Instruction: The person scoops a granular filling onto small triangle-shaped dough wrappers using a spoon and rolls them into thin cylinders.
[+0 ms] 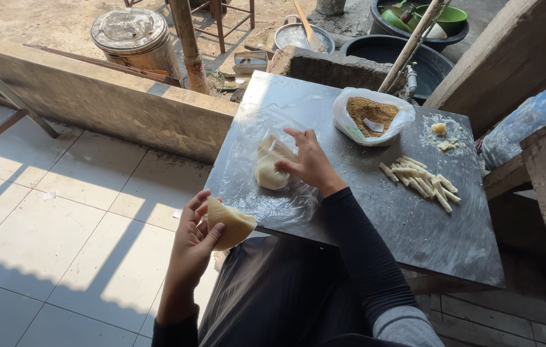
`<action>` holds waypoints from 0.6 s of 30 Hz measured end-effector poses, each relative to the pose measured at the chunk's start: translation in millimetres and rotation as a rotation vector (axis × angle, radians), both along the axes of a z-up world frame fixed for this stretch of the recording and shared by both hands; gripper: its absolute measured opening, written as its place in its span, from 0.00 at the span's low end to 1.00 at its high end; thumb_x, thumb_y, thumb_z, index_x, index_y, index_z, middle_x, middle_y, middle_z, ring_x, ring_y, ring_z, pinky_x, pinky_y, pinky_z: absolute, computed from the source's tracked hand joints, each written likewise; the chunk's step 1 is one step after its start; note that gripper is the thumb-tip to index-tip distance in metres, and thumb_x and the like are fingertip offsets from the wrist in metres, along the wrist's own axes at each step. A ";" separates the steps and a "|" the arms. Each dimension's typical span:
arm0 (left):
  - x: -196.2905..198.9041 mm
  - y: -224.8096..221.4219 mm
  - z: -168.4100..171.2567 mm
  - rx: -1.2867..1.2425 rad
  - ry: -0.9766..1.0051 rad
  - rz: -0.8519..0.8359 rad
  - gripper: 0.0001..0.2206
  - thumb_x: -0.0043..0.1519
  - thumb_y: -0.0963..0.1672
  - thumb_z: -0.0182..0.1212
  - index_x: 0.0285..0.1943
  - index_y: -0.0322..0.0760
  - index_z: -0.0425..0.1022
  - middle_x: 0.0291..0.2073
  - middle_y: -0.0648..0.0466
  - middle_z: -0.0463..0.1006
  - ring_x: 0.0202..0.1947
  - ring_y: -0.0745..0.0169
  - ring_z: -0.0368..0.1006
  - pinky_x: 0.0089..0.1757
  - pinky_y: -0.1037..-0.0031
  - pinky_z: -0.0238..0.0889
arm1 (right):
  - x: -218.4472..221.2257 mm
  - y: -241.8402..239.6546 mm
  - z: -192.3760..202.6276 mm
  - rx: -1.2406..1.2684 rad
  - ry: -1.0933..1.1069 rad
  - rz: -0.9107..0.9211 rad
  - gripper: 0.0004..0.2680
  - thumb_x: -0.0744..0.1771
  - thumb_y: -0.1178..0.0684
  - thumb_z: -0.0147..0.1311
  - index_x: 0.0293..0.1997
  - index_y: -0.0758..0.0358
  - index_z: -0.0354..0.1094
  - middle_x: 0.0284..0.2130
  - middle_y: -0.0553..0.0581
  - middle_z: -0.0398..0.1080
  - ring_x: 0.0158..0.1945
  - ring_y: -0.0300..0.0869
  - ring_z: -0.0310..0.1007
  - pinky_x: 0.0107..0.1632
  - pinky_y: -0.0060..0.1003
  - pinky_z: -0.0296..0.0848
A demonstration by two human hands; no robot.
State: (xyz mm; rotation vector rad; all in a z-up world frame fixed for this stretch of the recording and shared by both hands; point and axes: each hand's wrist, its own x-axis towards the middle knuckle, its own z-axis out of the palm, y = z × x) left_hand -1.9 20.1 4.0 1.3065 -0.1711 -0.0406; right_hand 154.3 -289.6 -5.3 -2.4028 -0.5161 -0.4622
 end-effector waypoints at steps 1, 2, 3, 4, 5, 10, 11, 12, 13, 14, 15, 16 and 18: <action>0.3 -5.8 2.3 -0.025 -0.014 -0.016 0.31 0.61 0.35 0.56 0.74 0.35 0.52 0.64 0.37 0.67 0.58 0.52 0.74 0.53 0.63 0.69 | -3.6 4.3 5.0 0.009 0.076 -0.033 0.30 0.62 0.38 0.67 0.67 0.60 0.60 0.44 0.63 0.69 0.45 0.48 0.72 0.49 0.42 0.74; 0.6 -13.5 4.2 -0.053 -0.027 -0.032 0.31 0.61 0.35 0.57 0.75 0.35 0.52 0.64 0.37 0.67 0.58 0.52 0.74 0.53 0.63 0.69 | -6.5 6.4 8.8 0.016 0.152 -0.065 0.28 0.62 0.37 0.65 0.66 0.57 0.61 0.42 0.61 0.72 0.45 0.47 0.74 0.51 0.41 0.75; 0.5 -20.8 6.5 -0.081 -0.041 -0.048 0.31 0.61 0.35 0.57 0.75 0.35 0.52 0.64 0.37 0.66 0.58 0.52 0.74 0.53 0.63 0.69 | -8.8 7.9 10.6 0.021 0.228 -0.096 0.26 0.63 0.37 0.62 0.66 0.54 0.62 0.41 0.59 0.76 0.45 0.45 0.76 0.52 0.40 0.76; 0.8 -27.1 9.4 -0.083 -0.036 -0.068 0.31 0.61 0.36 0.57 0.75 0.35 0.52 0.64 0.37 0.67 0.58 0.53 0.74 0.53 0.63 0.69 | -9.6 9.9 11.2 0.085 0.243 -0.051 0.24 0.64 0.39 0.60 0.66 0.55 0.61 0.43 0.60 0.75 0.48 0.45 0.77 0.53 0.40 0.77; 0.5 -32.5 12.4 -0.085 -0.032 -0.089 0.31 0.61 0.36 0.57 0.74 0.35 0.52 0.64 0.38 0.67 0.57 0.53 0.74 0.52 0.63 0.70 | -10.4 12.1 9.9 0.150 0.257 -0.006 0.23 0.65 0.42 0.59 0.65 0.56 0.60 0.46 0.60 0.75 0.51 0.44 0.77 0.54 0.39 0.78; -0.7 -55.7 18.4 -0.100 -0.036 -0.138 0.31 0.61 0.35 0.58 0.75 0.35 0.52 0.63 0.39 0.67 0.56 0.53 0.75 0.52 0.65 0.74 | -5.1 -6.5 18.1 0.669 0.325 0.330 0.25 0.67 0.51 0.57 0.70 0.62 0.50 0.59 0.64 0.66 0.63 0.45 0.65 0.64 0.42 0.65; 2.1 -63.2 18.0 -0.116 -0.042 -0.146 0.31 0.61 0.35 0.58 0.75 0.35 0.52 0.64 0.39 0.67 0.56 0.54 0.75 0.52 0.65 0.74 | -6.7 -12.0 24.0 0.749 0.263 0.321 0.25 0.68 0.48 0.56 0.72 0.64 0.49 0.61 0.64 0.66 0.65 0.45 0.64 0.67 0.42 0.62; 4.3 -71.7 16.7 -0.134 -0.048 -0.153 0.31 0.62 0.35 0.58 0.74 0.35 0.52 0.64 0.39 0.66 0.56 0.54 0.75 0.53 0.66 0.74 | -11.4 -17.8 30.9 0.826 0.200 0.313 0.26 0.69 0.46 0.55 0.73 0.65 0.49 0.62 0.64 0.65 0.67 0.45 0.62 0.70 0.41 0.59; 5.7 -79.0 15.4 -0.126 -0.055 -0.151 0.31 0.61 0.35 0.58 0.74 0.35 0.52 0.64 0.39 0.66 0.55 0.55 0.76 0.52 0.66 0.75 | -22.3 -23.5 37.1 0.796 0.213 0.264 0.26 0.69 0.43 0.53 0.73 0.66 0.50 0.61 0.65 0.65 0.65 0.46 0.63 0.68 0.41 0.60; 10.1 -87.1 15.6 -0.121 -0.069 -0.143 0.31 0.61 0.35 0.59 0.74 0.35 0.52 0.63 0.39 0.67 0.54 0.55 0.76 0.51 0.66 0.75 | -35.3 -28.9 45.5 0.760 0.223 0.222 0.26 0.70 0.40 0.51 0.73 0.67 0.51 0.60 0.65 0.66 0.63 0.46 0.64 0.65 0.41 0.62; 14.4 -95.7 15.9 -0.117 -0.083 -0.136 0.31 0.61 0.35 0.59 0.74 0.35 0.52 0.63 0.39 0.67 0.53 0.56 0.77 0.51 0.67 0.76 | -50.7 -32.4 53.3 0.725 0.232 0.180 0.26 0.71 0.37 0.50 0.72 0.68 0.52 0.59 0.66 0.67 0.61 0.47 0.65 0.63 0.42 0.64; 17.8 -104.8 15.7 -0.141 -0.118 -0.145 0.31 0.61 0.35 0.58 0.74 0.35 0.51 0.63 0.39 0.66 0.53 0.56 0.77 0.51 0.67 0.76 | -69.8 -31.1 56.4 0.730 0.269 0.249 0.28 0.70 0.36 0.49 0.73 0.67 0.51 0.58 0.66 0.68 0.61 0.48 0.67 0.64 0.43 0.64; 23.7 -120.6 15.0 -0.179 -0.185 -0.139 0.32 0.62 0.34 0.58 0.75 0.35 0.49 0.64 0.39 0.65 0.52 0.57 0.77 0.51 0.67 0.77 | -105.1 -28.1 63.0 0.719 0.368 0.428 0.30 0.68 0.36 0.53 0.74 0.66 0.47 0.58 0.66 0.69 0.63 0.48 0.68 0.66 0.44 0.66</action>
